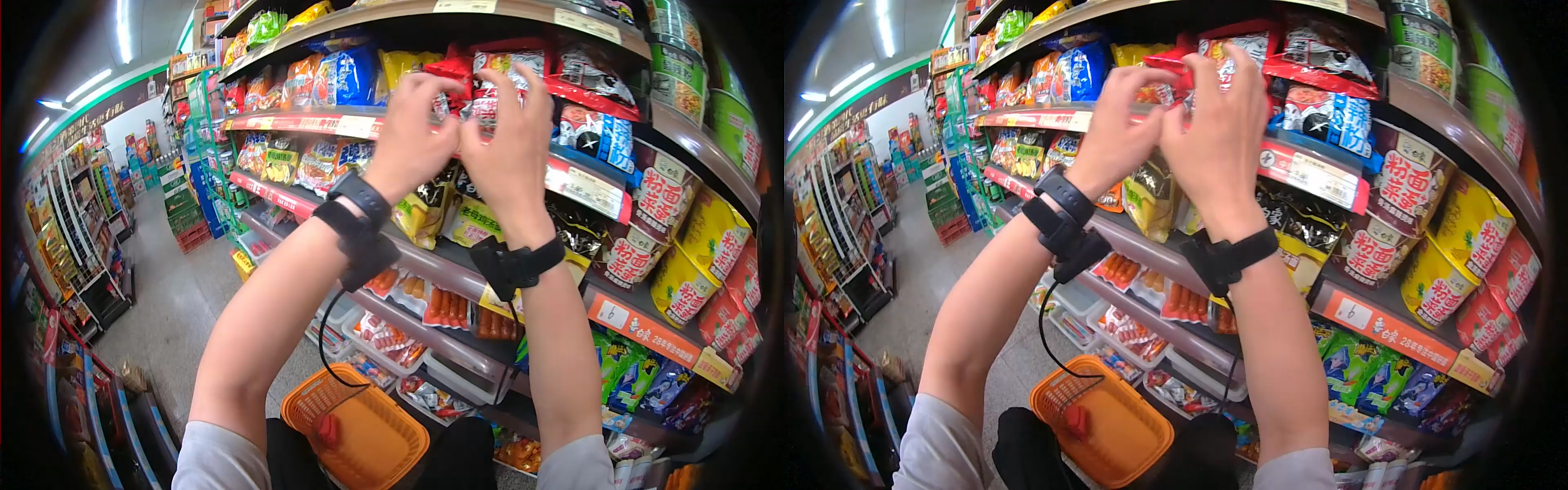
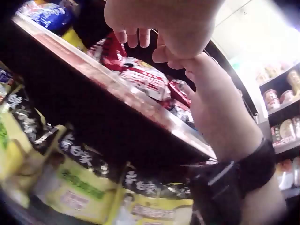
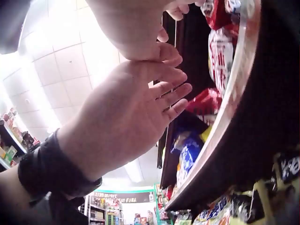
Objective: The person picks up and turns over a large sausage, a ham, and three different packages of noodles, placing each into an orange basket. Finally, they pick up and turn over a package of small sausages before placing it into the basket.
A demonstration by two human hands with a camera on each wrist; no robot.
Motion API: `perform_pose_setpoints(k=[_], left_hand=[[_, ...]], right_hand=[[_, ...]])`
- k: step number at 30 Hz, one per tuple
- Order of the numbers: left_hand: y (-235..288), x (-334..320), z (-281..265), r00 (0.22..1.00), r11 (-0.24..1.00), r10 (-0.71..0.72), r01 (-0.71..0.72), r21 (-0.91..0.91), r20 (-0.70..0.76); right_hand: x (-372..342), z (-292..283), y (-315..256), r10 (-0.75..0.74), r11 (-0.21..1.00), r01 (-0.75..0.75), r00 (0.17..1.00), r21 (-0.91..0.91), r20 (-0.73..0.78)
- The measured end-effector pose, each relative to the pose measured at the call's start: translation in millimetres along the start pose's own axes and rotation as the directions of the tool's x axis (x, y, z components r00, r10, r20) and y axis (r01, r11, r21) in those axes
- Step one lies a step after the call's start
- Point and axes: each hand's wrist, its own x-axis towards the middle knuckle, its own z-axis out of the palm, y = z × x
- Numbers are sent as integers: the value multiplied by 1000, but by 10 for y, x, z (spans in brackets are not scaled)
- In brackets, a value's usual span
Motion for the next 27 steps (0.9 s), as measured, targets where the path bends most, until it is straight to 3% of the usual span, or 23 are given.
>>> perform_pose_setpoints(k=[4, 5, 9, 11, 13, 15, 16, 17, 19, 21, 23, 27], left_hand=[[432, 320, 382, 996, 958, -34, 57, -281, 86], [495, 364, 489, 981, 919, -119, 168, -357, 154], [589, 621, 853, 961, 829, -145, 247, -501, 235], [724, 660, 840, 901, 796, -279, 410, -445, 332], [744, 725, 877, 898, 843, -324, 416, -340, 297], [735, 729, 871, 876, 664, -344, 482, -571, 339], [761, 755, 894, 858, 678, -420, 513, -527, 295], [769, 763, 890, 860, 680, -418, 510, -526, 294], [761, 754, 875, 895, 706, -418, 428, -565, 156], [736, 765, 848, 852, 603, -496, 476, -640, 167], [720, 738, 838, 862, 487, -493, 385, -784, 117], [737, 474, 638, 867, 411, -478, 364, -836, 143]], right_hand=[[214, -385, 322, -2, 985, -18, 993, -170, -115], [244, -456, 398, 31, 986, -53, 990, -158, -138], [298, -645, 620, 124, 966, -131, 991, -222, -46], [261, -638, 753, 163, 948, -159, 987, -275, -6], [243, -683, 731, 135, 936, -118, 991, -333, 28], [205, -747, 686, 157, 935, -125, 985, -333, 73], [203, -763, 669, 155, 934, -116, 984, -338, 90], [209, -774, 656, 152, 933, -108, 983, -345, 105], [218, -781, 650, 166, 929, -116, 979, -352, 115], [207, -799, 650, 182, 949, -142, 976, -282, 122], [184, -815, 625, 217, 939, -178, 970, -294, 108], [192, -901, 524, 181, 952, -162, 982, -259, 53]])
